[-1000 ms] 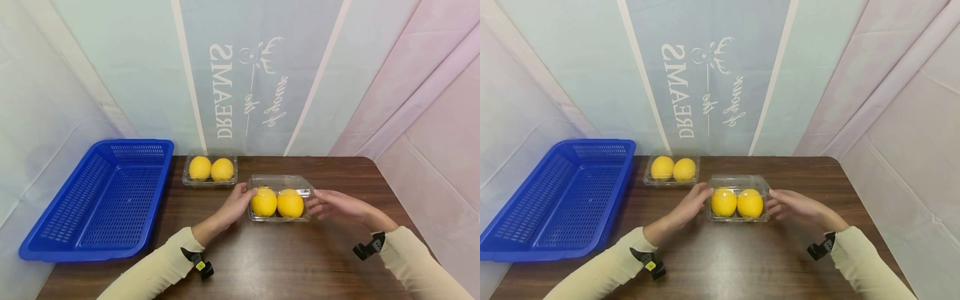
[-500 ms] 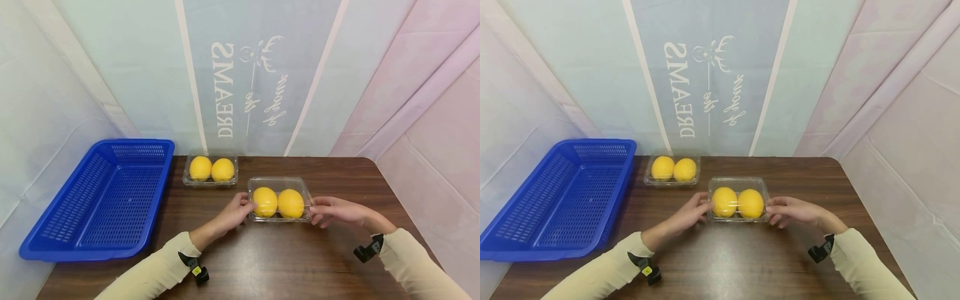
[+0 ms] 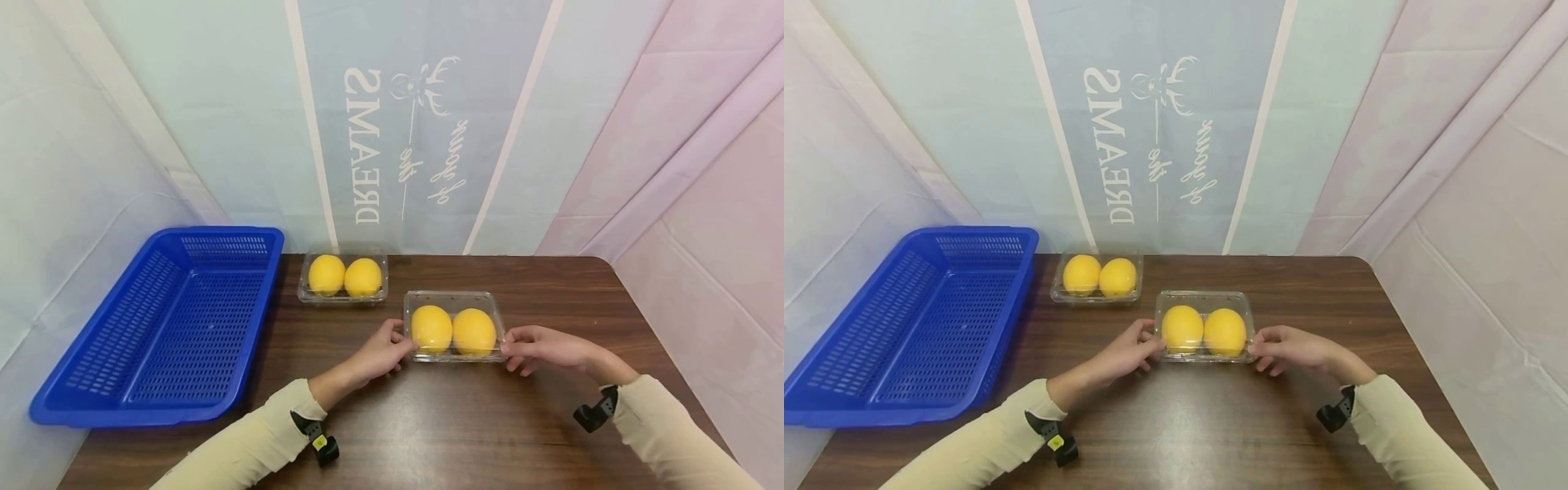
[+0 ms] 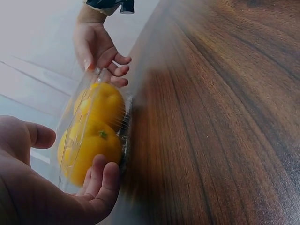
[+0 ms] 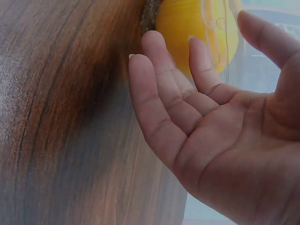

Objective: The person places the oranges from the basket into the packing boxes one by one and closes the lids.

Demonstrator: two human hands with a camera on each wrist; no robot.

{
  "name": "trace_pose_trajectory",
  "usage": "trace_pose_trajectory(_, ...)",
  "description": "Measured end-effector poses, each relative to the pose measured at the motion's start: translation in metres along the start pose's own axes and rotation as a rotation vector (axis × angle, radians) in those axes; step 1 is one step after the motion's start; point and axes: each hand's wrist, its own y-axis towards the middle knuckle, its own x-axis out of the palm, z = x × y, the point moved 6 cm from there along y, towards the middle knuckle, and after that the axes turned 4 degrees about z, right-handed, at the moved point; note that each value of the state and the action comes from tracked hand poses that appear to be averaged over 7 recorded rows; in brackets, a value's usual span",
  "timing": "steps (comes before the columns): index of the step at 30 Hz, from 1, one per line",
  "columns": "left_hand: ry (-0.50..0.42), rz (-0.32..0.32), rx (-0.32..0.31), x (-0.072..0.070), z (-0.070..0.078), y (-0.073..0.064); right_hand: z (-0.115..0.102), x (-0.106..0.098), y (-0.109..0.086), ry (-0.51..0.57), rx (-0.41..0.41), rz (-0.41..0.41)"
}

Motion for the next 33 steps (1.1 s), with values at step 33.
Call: trace_pose_trajectory(33,-0.082,-0.066,-0.009,0.0043,-0.0083,0.0020,0.0051,0.0073,0.0053,0.049,-0.021,-0.047)
